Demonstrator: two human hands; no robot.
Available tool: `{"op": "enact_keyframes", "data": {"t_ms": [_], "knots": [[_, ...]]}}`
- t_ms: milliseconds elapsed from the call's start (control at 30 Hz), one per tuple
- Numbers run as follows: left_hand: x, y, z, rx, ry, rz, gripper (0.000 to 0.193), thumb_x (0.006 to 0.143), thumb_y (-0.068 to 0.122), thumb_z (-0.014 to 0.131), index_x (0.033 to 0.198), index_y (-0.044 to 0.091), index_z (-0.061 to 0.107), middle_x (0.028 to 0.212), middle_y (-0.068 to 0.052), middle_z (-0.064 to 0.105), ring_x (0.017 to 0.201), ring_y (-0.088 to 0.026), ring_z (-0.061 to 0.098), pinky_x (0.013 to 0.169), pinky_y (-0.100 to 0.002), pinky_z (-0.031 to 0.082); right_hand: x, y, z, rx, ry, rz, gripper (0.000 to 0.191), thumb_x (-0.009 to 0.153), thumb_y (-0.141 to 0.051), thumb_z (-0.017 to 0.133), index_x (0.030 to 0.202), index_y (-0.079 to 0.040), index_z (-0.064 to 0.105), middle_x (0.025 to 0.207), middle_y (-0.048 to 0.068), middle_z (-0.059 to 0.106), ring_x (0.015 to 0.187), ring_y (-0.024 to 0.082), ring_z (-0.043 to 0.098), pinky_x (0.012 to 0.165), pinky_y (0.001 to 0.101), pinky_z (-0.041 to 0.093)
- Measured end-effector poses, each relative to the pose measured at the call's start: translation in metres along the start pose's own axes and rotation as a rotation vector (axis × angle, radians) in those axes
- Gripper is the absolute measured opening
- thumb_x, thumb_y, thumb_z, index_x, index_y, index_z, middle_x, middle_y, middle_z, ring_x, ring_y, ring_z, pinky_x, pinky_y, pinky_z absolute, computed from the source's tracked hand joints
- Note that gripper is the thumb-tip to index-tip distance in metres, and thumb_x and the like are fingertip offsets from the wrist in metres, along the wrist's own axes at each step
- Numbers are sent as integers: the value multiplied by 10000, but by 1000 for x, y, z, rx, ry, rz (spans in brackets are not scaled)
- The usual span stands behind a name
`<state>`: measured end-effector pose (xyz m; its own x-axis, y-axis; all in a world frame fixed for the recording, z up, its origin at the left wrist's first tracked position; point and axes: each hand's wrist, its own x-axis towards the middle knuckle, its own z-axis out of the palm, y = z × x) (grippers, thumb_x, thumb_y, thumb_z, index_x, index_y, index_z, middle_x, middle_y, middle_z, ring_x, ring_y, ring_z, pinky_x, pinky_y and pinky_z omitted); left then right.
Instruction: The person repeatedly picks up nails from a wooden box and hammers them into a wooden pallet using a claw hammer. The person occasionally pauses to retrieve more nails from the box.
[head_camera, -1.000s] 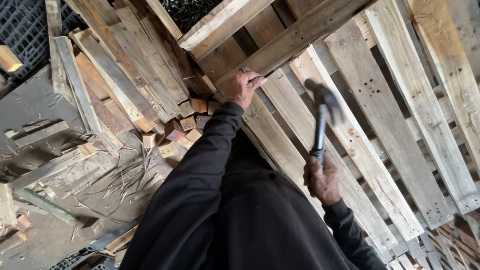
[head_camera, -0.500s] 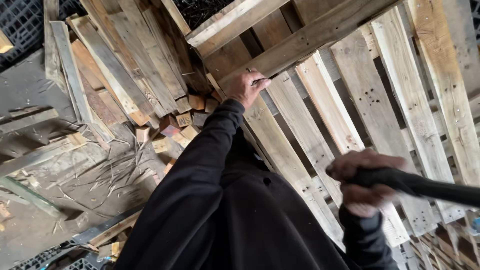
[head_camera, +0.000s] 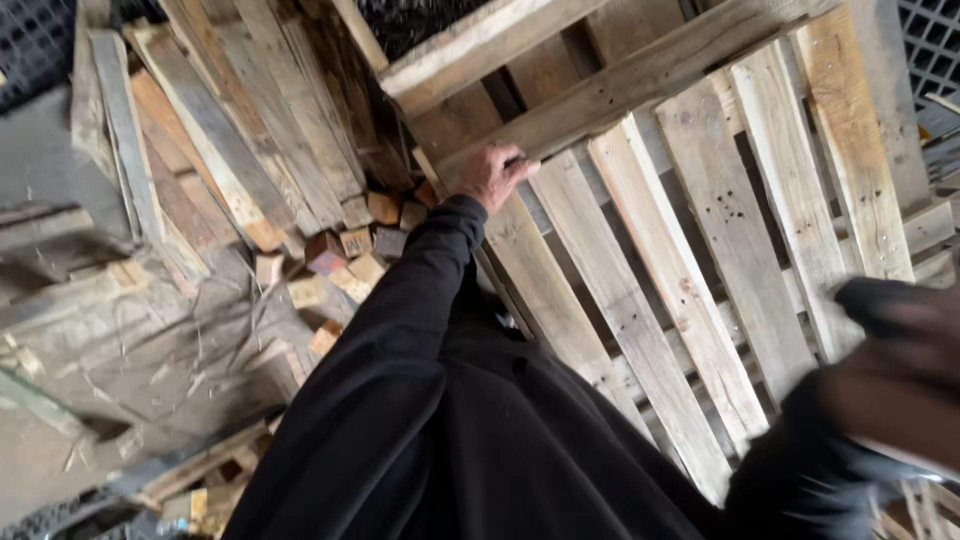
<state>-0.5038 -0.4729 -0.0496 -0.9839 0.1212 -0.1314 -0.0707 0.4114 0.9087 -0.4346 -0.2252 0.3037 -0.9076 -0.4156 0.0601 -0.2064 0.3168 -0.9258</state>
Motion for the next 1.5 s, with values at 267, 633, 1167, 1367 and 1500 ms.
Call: {"op": "enact_keyframes", "data": {"t_ms": [267,633,1167,1367,1500], "knots": [[9,0,-4,-34,118,44,469,917,527,700,1042,75,694,896,-126,738,764,-255,709,683,-419,574,-51,109,81,453,438,598,410,1027,-474,554,1024,-76,651,736,28,619,563,112,569,505,253,477],[-5,-9,8,-38,404,56,183,956,116,663,1121,82,592,913,-164,666,816,-315,654,676,-429,532,-24,108,116,63,193,891,493,984,-539,553,936,-59,652,606,47,575,471,131,545,432,283,475],[-49,19,-44,-1874,-17,-186,207,1023,229,720,1062,28,683,1039,-88,748,884,-191,693,695,-332,573,-94,181,127,76,119,910,550,973,-556,593,902,-10,578,638,43,565,491,141,557,418,318,496],[-67,44,7,-2029,-75,-263,214,985,229,721,1144,89,689,1266,-87,703,1219,-260,664,1068,-546,549,-140,167,122,223,269,638,542,926,-577,614,1066,-54,589,625,12,544,470,116,535,409,294,464],[-84,58,30,-2090,-89,-359,182,956,245,705,1102,136,688,1304,-47,688,1233,-259,652,1031,-636,529,-170,180,141,230,306,667,555,937,-578,644,1039,-38,562,650,11,539,494,109,533,437,293,468]]}}
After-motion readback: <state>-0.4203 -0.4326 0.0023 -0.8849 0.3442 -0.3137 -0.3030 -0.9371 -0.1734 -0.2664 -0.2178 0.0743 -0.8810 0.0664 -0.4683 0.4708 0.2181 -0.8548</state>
